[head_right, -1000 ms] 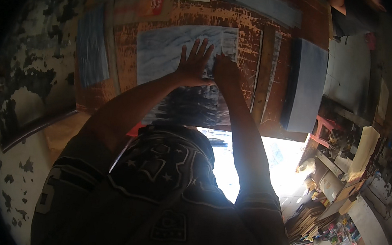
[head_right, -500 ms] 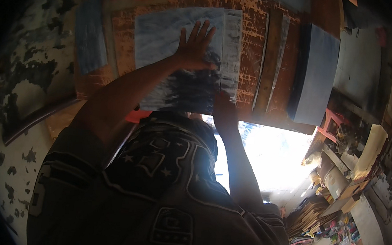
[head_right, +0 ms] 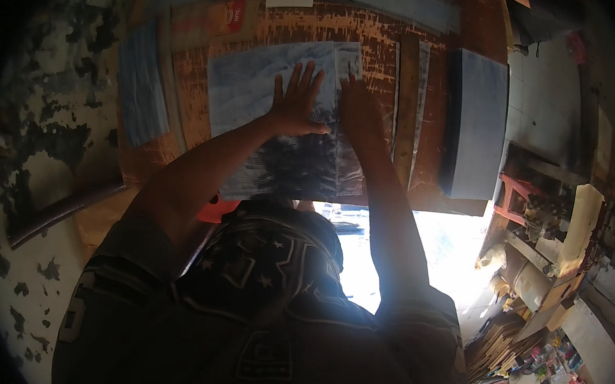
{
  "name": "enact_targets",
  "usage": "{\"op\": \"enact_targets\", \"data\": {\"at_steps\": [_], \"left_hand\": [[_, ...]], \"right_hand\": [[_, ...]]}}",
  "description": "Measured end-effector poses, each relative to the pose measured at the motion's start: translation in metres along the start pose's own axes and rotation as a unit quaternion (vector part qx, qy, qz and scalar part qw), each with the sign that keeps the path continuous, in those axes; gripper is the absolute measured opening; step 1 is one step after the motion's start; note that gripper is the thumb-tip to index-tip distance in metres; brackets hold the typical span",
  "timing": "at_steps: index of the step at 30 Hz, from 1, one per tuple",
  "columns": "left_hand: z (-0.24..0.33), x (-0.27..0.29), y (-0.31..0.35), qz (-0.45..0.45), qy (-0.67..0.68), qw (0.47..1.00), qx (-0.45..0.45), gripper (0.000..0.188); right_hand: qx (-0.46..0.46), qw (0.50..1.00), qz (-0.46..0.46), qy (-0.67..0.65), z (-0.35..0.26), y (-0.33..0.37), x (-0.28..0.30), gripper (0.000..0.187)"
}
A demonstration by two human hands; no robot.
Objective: The person measures a rectangular sheet with a wooden ruler and marks it with a red pencil on a wooden workbench.
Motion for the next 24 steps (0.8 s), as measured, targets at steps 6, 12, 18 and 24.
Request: {"op": "enact_targets", "data": {"at_steps": [6, 12, 18, 24], "left_hand": [[0.006, -0.001, -0.004, -0.010, -0.005, 1.000, -0.010, 0.132], [0.002, -0.002, 0.001, -0.002, 0.013, 1.000, -0.018, 0.131], [0.005, -0.004, -0.003, -0.003, -0.012, 1.000, -0.012, 0.129], [-0.002, -0.002, 0.003, -0.023, -0.009, 1.000, 0.007, 0.128]], "right_hand": [[-0.029, 0.994, 0.057, -0.094, 0.019, -0.092, -0.057, 0.035], [0.112, 0.993, 0.031, 0.017, 0.009, -0.091, -0.056, 0.027], [0.093, 0.994, 0.050, -0.016, 0.015, -0.070, -0.061, 0.022], [-0.103, 0.979, -0.080, -0.158, 0.006, 0.089, -0.064, 0.038]]}}
Point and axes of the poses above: each hand's wrist, its own y-axis away from the middle knuckle, its own x-axis out of the back of the hand, z = x × y, the point moved 2 cm from there along -y, towards the middle knuckle, and after that the axes turned 5 degrees about z, right-handed, at the moved point
